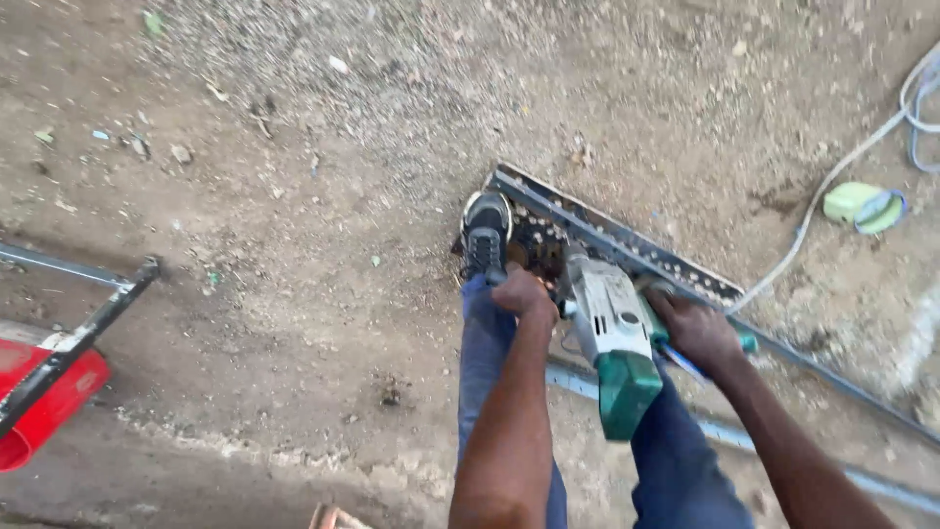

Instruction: Drilling multiple holes into a metal plate using a power drill while stabilizing the workpiece with feet.

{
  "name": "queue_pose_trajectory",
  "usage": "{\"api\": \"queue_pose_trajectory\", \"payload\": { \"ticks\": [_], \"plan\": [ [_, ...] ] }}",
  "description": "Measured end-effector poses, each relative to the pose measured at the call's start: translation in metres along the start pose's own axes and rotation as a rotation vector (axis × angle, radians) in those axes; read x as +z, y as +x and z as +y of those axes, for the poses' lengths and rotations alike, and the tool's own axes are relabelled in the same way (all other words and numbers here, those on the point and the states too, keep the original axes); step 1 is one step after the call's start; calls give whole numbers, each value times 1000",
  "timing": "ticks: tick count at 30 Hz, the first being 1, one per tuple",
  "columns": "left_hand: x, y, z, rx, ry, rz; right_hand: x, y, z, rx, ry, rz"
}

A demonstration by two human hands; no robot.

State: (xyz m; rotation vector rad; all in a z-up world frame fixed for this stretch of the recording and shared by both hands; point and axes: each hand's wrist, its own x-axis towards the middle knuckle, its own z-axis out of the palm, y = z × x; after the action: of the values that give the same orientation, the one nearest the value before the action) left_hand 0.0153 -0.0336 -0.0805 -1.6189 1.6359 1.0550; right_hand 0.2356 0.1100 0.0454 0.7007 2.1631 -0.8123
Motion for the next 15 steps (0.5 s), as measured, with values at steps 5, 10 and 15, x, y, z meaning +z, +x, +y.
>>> {"api": "queue_pose_trajectory", "payload": {
  "ticks": [5,10,15],
  "plan": [
    [-5,23,3,66,39,40,-24,4,-20,-78,-61,66],
    [2,47,-13,139,16,102,13,0,9,-9,54,-62],
    [-2,63,-10,233,26,146,6,-2,-25,-106,-70,32]
  ]
}}
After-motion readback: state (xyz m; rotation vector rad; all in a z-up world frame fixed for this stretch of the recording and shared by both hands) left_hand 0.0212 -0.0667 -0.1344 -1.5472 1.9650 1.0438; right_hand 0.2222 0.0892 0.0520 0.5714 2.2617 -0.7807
